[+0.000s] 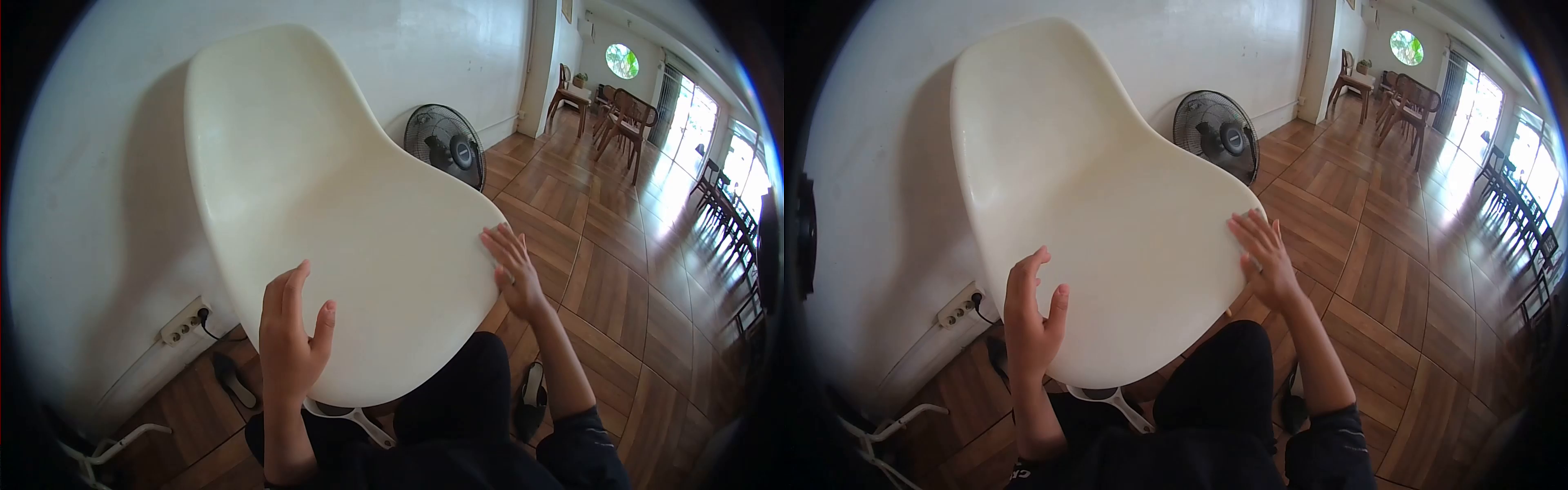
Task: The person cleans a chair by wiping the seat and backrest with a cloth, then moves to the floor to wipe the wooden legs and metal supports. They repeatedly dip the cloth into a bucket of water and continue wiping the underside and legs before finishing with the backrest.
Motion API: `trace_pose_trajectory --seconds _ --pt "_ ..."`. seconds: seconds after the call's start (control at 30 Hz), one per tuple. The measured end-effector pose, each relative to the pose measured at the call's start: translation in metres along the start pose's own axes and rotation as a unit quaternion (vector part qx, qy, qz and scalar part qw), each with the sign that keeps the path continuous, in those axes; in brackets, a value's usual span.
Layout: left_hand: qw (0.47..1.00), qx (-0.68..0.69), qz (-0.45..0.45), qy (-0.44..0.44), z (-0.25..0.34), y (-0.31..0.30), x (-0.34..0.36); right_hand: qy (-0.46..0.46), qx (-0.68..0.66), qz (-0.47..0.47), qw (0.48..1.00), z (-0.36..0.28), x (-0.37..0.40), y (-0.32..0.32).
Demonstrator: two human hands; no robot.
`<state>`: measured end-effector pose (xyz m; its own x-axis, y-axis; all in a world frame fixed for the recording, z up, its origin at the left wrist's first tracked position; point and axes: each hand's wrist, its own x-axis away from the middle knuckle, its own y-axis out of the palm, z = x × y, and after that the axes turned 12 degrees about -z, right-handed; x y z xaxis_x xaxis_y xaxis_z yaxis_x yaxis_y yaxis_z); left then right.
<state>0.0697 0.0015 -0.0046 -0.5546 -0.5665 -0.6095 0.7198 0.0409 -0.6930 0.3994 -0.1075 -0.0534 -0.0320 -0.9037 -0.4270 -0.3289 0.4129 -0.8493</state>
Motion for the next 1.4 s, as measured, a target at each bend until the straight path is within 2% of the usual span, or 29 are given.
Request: trace_pose_trajectory --seconds 0.23,0.33,0.37,0.4,0.43,0.53,0.6,0.63,0.73,0.77,0.83,0.9,0.97,1.03,1.1,1.13,1.17,1.2,1.27,1.3,1.33,1.37,1.4 --pt "0.999 0.008 0.037 0.004 -0.004 0.0 0.001 -0.054 0.007 0.025 0.998 -0.095 0.044 0.045" --pt "0.984 0.121 0.129 0.027 -0.009 -0.006 0.001 -0.09 -0.021 0.078 0.993 -0.128 0.05 0.071" --pt "0.984 0.117 0.133 0.024 -0.012 -0.006 0.004 -0.101 -0.004 0.106 0.989 -0.137 0.052 0.079" --pt "0.968 0.173 0.178 0.031 -0.013 -0.006 0.006 -0.111 0.013 0.135 0.985 -0.145 0.053 0.085" --pt "0.947 0.228 0.222 0.039 -0.013 -0.007 0.008 -0.114 0.013 0.135 0.984 -0.154 0.054 0.089" --pt "0.935 0.251 0.248 0.036 -0.008 -0.01 0.017 -0.143 0.082 0.113 0.98 -0.184 0.053 0.093" --pt "0.923 0.277 0.264 0.04 -0.007 -0.011 0.022 -0.219 0.115 0.056 0.967 -0.205 0.051 0.093" --pt "0.923 0.274 0.266 0.041 -0.006 -0.013 0.024 -0.222 0.114 0.058 0.967 -0.214 0.047 0.091" --pt "0.911 0.301 0.277 0.059 -0.006 -0.023 0.033 -0.354 -0.06 -0.076 0.93 -0.233 0.034 0.084" --pt "0.909 0.308 0.276 0.054 -0.008 -0.027 0.038 -0.364 -0.064 -0.074 0.926 -0.237 0.03 0.082" --pt "0.909 0.3 0.285 0.047 -0.014 -0.037 0.048 -0.407 -0.153 -0.171 0.884 -0.24 0.023 0.073" --pt "0.909 0.306 0.28 0.034 -0.02 -0.046 0.058 -0.433 -0.189 -0.206 0.857 -0.239 0.014 0.049" --pt "0.907 0.297 0.296 0.031 -0.026 -0.051 0.063 -0.453 -0.215 -0.294 0.814 -0.235 -0.002 0.025" --pt "0.928 0.261 0.264 -0.012 -0.028 -0.053 0.068 -0.389 -0.286 -0.438 0.759 -0.236 -0.031 -0.01" --pt "0.93 0.262 0.258 -0.013 -0.029 -0.052 0.069 -0.363 -0.303 -0.367 0.801 -0.237 -0.066 -0.023" --pt "0.927 0.282 0.246 -0.016 -0.03 -0.048 0.071 -0.292 -0.34 -0.391 0.804 -0.237 -0.089 -0.028" --pt "0.924 0.302 0.234 -0.018 -0.032 -0.046 0.072 -0.262 -0.398 -0.362 0.801 -0.239 -0.112 -0.033" --pt "0.925 0.305 0.224 -0.013 -0.033 -0.047 0.072 -0.239 -0.388 -0.31 0.834 -0.244 -0.137 -0.04" --pt "0.927 0.303 0.221 -0.017 -0.038 -0.05 0.077 -0.213 -0.435 -0.206 0.85 -0.237 -0.2 -0.028" --pt "0.929 0.303 0.212 -0.024 -0.04 -0.051 0.079 -0.169 -0.42 -0.155 0.878 -0.235 -0.229 -0.027" --pt "0.929 0.3 0.215 -0.039 -0.039 -0.054 0.08 -0.138 -0.434 -0.132 0.88 -0.237 -0.254 -0.029" --pt "0.929 0.296 0.221 -0.035 -0.044 -0.057 0.082 -0.154 -0.463 -0.076 0.87 -0.23 -0.288 -0.018" --pt "0.934 0.273 0.227 -0.026 -0.051 -0.059 0.086 -0.132 -0.398 -0.041 0.907 -0.232 -0.311 -0.019"
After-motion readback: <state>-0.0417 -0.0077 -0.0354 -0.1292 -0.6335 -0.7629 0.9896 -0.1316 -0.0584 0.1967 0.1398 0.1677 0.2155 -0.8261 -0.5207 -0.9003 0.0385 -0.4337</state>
